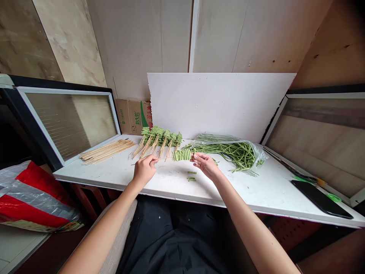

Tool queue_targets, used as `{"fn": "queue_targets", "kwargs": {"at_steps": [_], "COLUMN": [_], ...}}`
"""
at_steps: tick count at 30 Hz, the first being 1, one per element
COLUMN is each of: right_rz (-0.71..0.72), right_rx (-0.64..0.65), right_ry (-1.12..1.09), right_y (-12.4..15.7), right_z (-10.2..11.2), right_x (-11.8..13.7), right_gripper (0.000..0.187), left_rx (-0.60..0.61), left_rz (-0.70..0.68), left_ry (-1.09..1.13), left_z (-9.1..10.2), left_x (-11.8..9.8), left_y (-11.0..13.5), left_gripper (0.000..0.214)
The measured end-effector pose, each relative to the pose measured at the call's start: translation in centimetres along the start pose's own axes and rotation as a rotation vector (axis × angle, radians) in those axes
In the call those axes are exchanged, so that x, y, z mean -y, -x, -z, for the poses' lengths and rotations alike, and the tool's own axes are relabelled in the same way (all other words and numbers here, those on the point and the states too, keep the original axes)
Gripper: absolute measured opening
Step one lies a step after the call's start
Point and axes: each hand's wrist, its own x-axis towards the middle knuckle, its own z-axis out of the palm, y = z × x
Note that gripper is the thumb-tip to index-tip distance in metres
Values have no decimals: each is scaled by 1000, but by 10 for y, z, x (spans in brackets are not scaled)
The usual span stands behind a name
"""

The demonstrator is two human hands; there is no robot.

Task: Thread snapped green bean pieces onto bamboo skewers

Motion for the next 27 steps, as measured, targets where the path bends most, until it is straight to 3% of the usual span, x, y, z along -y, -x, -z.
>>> {"fn": "queue_targets", "kwargs": {"at_steps": [27], "right_rz": [16], "right_rx": [-35], "right_ry": [9], "right_y": [4], "right_z": [-8], "right_x": [3], "right_gripper": [38], "left_rx": [23], "left_rz": [24], "left_ry": [-29], "left_z": [2], "left_x": [-3], "left_y": [-1], "left_gripper": [24]}}
